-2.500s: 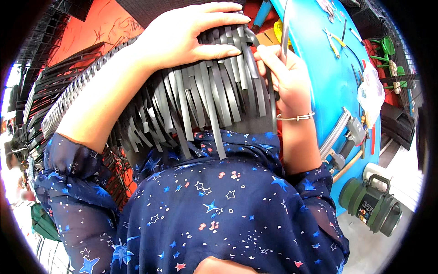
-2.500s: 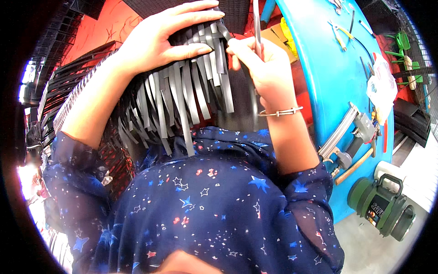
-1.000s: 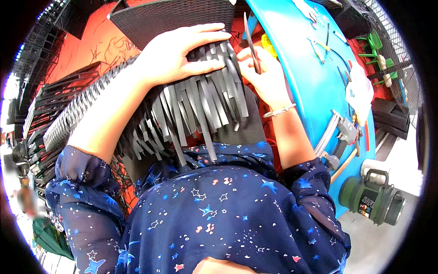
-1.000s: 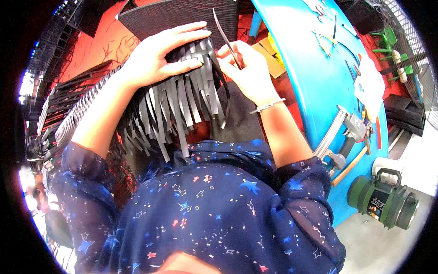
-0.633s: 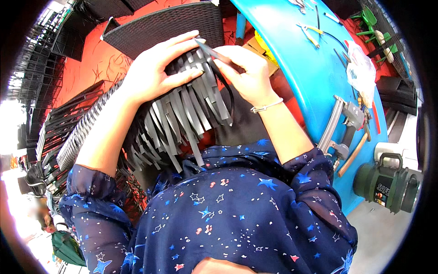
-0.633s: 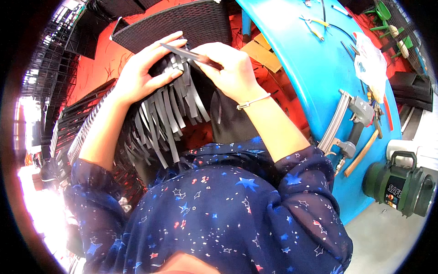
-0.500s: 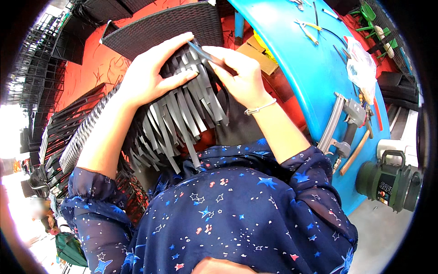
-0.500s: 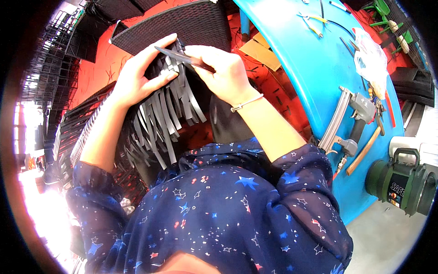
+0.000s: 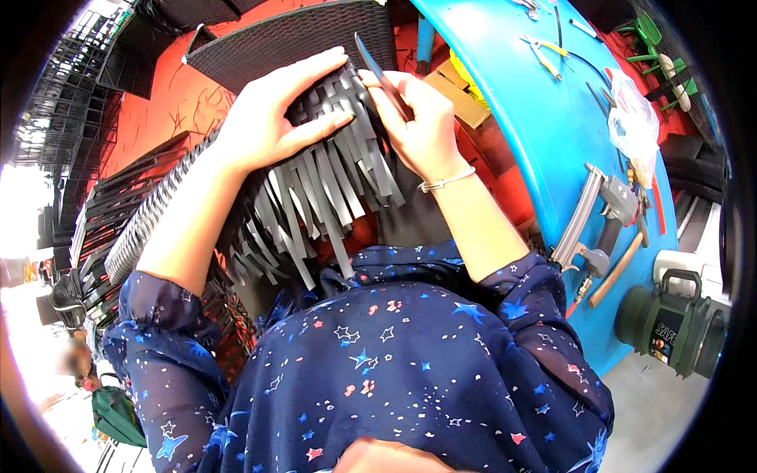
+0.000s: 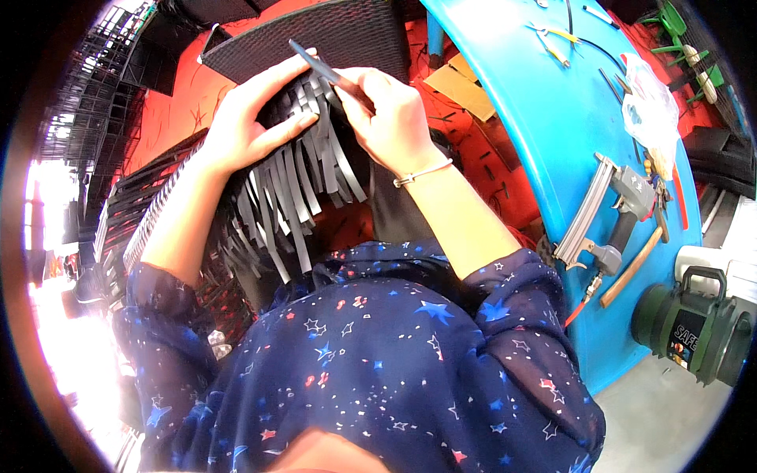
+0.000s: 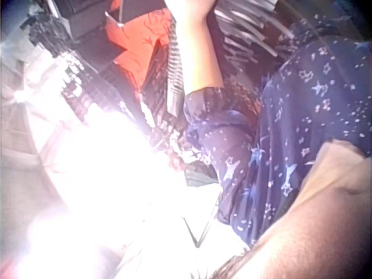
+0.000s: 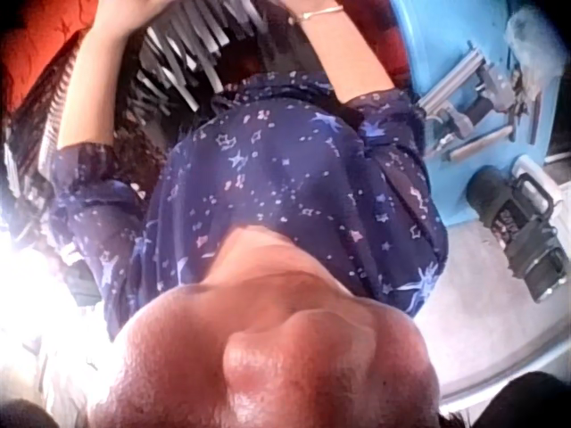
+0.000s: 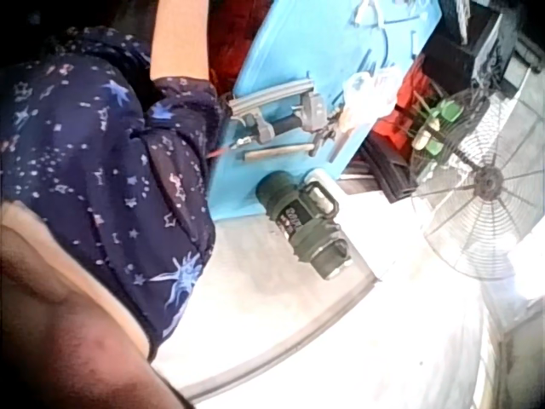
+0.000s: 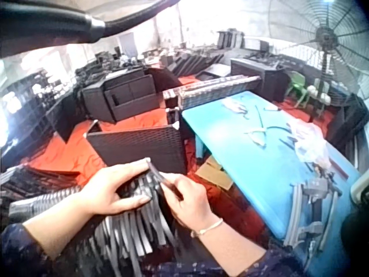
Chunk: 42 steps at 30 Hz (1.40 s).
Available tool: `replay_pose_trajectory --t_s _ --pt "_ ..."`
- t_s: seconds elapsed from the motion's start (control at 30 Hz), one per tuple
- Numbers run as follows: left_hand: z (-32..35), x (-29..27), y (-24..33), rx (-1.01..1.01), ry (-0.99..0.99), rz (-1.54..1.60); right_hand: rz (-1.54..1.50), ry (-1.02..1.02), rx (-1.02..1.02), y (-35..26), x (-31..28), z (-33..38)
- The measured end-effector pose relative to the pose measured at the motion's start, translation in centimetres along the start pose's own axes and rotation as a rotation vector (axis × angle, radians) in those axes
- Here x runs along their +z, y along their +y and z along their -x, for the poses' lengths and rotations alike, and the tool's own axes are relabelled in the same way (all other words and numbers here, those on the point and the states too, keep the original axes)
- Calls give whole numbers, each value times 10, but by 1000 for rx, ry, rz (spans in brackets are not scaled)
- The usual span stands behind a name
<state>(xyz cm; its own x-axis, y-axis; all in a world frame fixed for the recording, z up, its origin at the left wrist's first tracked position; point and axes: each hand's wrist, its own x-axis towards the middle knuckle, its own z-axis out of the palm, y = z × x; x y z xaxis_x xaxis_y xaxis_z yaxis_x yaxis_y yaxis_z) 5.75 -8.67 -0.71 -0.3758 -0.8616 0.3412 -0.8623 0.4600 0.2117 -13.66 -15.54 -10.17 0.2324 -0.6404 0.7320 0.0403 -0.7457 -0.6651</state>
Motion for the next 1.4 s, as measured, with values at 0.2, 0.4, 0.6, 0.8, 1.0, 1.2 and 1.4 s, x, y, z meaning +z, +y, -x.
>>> replay_pose_trajectory --t_s 0.2,0.4,0.6,0.8,1.0,1.2,1.4 --pt "7 2 -3 9 0 10 -237 -151 98 2 1 -5" --pt "13 7 7 66 -17 69 -288 -364 183 27 -24 -5" --pt "24 8 15 0 3 54 -418 -473 270 18 -26 -15" --pt "30 6 15 -4 3 36 -308 -458 301 22 -22 -11" --pt "37 4 16 -40 -29 51 -415 -416 301 25 -15 -3" --pt "65 -27 11 -154 -141 98 -435 -466 334 13 -17 2" --pt "86 -55 22 -269 -204 67 -342 -529 332 10 -27 0"
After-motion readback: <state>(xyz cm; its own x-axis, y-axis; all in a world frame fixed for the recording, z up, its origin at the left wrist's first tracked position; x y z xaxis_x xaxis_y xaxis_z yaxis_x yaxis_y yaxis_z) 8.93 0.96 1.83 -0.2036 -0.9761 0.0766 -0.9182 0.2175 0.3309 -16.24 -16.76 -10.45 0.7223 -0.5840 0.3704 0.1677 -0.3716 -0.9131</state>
